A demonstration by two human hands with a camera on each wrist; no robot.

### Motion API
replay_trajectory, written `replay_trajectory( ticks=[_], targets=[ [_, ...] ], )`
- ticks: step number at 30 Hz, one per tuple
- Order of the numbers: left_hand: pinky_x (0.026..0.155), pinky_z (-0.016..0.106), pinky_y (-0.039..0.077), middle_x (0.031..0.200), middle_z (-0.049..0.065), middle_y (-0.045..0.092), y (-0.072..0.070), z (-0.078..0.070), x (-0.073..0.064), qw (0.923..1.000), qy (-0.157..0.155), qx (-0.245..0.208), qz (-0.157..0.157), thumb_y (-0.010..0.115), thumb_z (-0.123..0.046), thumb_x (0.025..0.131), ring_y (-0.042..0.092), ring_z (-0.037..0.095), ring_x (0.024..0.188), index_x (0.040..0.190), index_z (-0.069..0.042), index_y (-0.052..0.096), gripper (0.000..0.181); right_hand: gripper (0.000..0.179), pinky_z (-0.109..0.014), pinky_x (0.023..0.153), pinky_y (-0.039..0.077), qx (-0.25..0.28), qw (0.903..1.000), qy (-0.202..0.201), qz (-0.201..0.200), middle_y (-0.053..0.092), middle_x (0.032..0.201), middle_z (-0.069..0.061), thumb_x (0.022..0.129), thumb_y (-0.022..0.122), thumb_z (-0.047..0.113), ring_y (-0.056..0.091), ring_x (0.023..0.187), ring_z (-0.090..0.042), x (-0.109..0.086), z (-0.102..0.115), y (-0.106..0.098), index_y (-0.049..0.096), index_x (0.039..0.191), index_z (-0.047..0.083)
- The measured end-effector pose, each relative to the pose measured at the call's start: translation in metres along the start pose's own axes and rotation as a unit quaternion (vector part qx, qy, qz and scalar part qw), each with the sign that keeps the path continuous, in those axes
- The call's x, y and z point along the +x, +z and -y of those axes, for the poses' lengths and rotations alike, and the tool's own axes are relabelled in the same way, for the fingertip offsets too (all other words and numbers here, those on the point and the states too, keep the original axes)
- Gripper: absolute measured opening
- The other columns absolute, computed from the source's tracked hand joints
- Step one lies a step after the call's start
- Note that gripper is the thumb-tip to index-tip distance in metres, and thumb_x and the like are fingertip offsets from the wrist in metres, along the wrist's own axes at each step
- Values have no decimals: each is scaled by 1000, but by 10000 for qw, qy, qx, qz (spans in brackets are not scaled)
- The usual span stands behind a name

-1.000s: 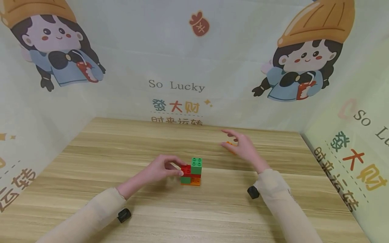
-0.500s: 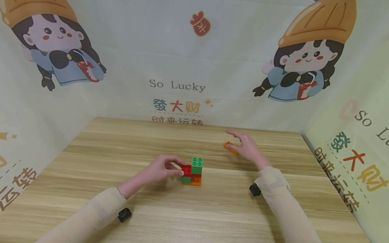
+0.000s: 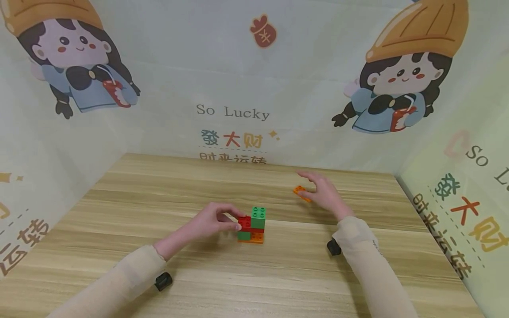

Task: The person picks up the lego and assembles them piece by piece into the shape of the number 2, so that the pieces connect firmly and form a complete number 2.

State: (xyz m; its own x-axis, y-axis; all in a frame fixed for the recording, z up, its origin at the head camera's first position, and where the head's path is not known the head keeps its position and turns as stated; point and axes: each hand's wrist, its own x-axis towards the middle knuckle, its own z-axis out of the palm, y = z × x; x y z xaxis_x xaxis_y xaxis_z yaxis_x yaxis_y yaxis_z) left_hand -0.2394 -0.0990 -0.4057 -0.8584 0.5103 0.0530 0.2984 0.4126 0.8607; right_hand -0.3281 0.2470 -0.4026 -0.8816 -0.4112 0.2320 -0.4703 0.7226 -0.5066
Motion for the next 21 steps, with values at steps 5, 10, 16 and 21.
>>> replay_trajectory(
  ticks=[5,10,16,21],
  targets=[
    [78,26,58,113,9,72,0,1,1,10000,21,19,2,76,-15,86,72,14,84,113,-12,72,28,63,-65,104,42,-7,9999,-92,140,44,149,-25,90,72,14,47,128,-50,0,-5,2,44,145,1],
    [75,25,57,112,10,72,1,0,1,10000,-24,49,-36,76,-13,86,72,14,84,113,-12,72,27,61,-64,104,42,-120,9994,-259,194,45,147,-27,89,72,10,50,125,-51,0,-9,5,45,143,-2],
    [73,24,56,112,8,72,0,-2,0,9999,-123,54,-47,76,-15,86,72,15,84,113,-13,72,27,60,-64,105,42,-218,9988,-324,292,46,146,-29,88,72,8,51,124,-52,0,-14,7,46,142,-3],
    [71,28,57,112,9,72,0,-3,-1,9999,-137,37,-36,76,-14,86,73,16,84,113,-12,72,27,62,-64,105,41,-205,9984,-169,499,45,146,-30,89,71,9,49,126,-53,-2,-17,7,45,144,-2]
  ],
)
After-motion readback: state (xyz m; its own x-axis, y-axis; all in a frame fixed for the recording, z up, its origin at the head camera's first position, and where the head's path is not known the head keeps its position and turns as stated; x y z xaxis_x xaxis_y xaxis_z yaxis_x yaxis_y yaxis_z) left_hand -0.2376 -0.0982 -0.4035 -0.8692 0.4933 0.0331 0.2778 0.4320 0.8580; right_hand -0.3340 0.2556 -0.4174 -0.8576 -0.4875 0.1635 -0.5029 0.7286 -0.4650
